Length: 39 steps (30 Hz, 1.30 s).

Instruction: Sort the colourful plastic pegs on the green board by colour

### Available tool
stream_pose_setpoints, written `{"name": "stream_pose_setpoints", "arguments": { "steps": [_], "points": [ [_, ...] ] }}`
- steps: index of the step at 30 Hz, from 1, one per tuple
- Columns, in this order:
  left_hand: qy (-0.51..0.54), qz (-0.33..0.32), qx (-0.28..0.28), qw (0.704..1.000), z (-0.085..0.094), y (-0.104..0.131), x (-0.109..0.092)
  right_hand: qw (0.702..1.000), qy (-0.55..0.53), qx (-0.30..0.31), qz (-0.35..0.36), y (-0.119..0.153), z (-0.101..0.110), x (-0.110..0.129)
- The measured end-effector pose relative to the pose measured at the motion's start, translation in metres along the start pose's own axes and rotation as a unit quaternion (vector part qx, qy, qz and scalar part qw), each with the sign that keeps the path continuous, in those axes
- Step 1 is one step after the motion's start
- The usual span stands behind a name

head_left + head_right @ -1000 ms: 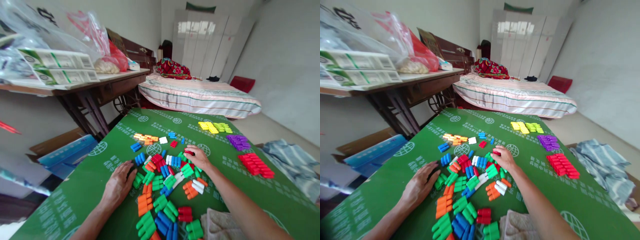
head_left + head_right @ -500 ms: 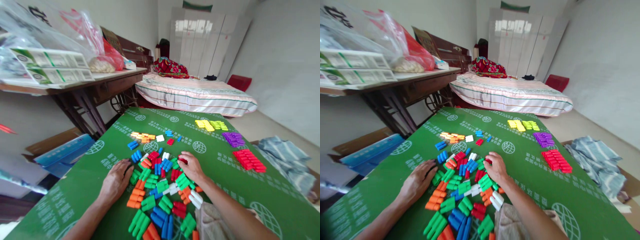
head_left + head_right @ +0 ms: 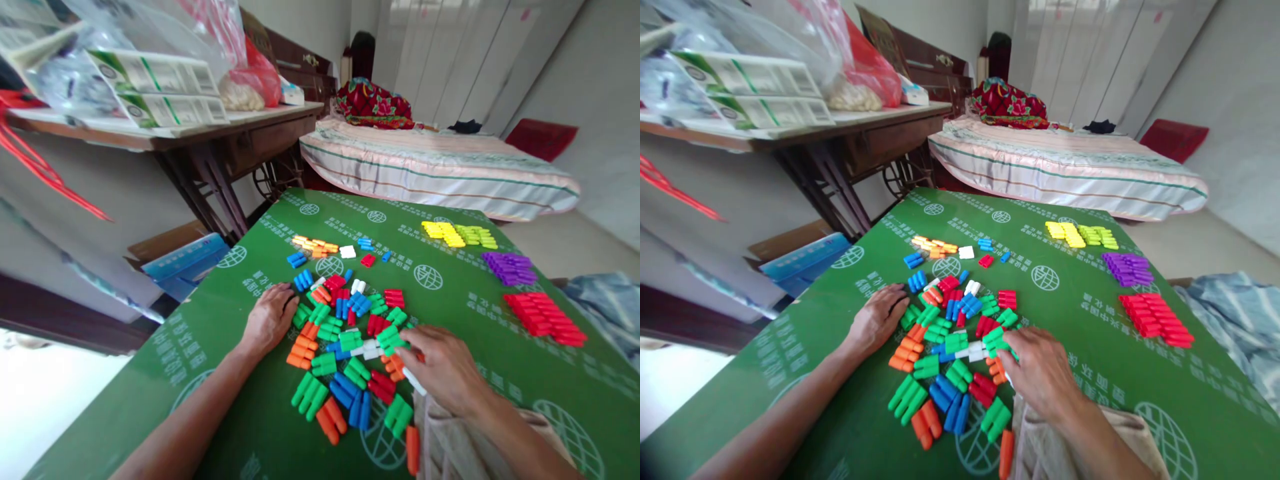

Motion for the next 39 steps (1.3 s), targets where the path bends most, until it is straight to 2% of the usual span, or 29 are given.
{"name": "stream_pose_setpoints", "arguments": {
  "steps": [5,9,12,15,19,22,24,28,32,36,39],
  "points": [
    [0.005,0.000,0.007,1.000,-0.001,-0.001,-0.001,0.995,0.050,0.078,-0.041,0.037,0.000,0.004],
    [0.004,0.000,0.008,1.000,-0.001,-0.001,-0.002,0.987,0.003,0.142,-0.079,0.043,-0.001,0.001],
    [0.001,0.002,0.010,1.000,-0.001,-0.001,-0.003,0.980,-0.061,0.161,-0.101,0.042,-0.002,-0.004],
    [-0.002,0.006,0.017,1.000,0.000,-0.001,-0.004,0.963,-0.174,0.156,-0.136,0.041,-0.004,-0.013],
    [-0.003,0.011,0.025,1.000,0.002,0.000,-0.007,0.904,-0.346,0.115,-0.225,0.045,-0.004,-0.029],
    [-0.001,0.011,0.021,1.000,0.004,-0.001,-0.008,0.872,-0.401,0.068,-0.272,0.047,0.000,-0.039],
    [0.002,0.010,0.014,1.000,0.005,-0.001,-0.007,0.868,-0.407,0.037,-0.281,0.043,0.003,-0.046],
    [0.010,0.018,0.019,1.000,0.009,-0.005,-0.003,0.900,-0.357,-0.030,-0.250,0.013,0.012,-0.073],
    [0.024,0.035,0.063,0.997,0.015,-0.011,0.002,0.949,-0.263,-0.073,-0.160,-0.046,0.015,-0.116],
    [-0.002,0.063,0.055,0.996,0.021,-0.027,0.022,0.995,-0.075,-0.047,-0.043,-0.114,0.008,-0.149],
    [-0.054,0.081,0.025,0.995,0.017,-0.051,0.046,0.999,0.048,-0.006,0.002,-0.158,-0.003,-0.166]
  ]
}}
Point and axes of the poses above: each hand's wrist, its own y-axis away from the middle knuckle, its own z-axis out of the back of the hand, x = y × z, the point moved 6 cm from there along -y, towards the middle knuckle, and after that the axes turned 3 degrees about z, right-handed, at the moved point
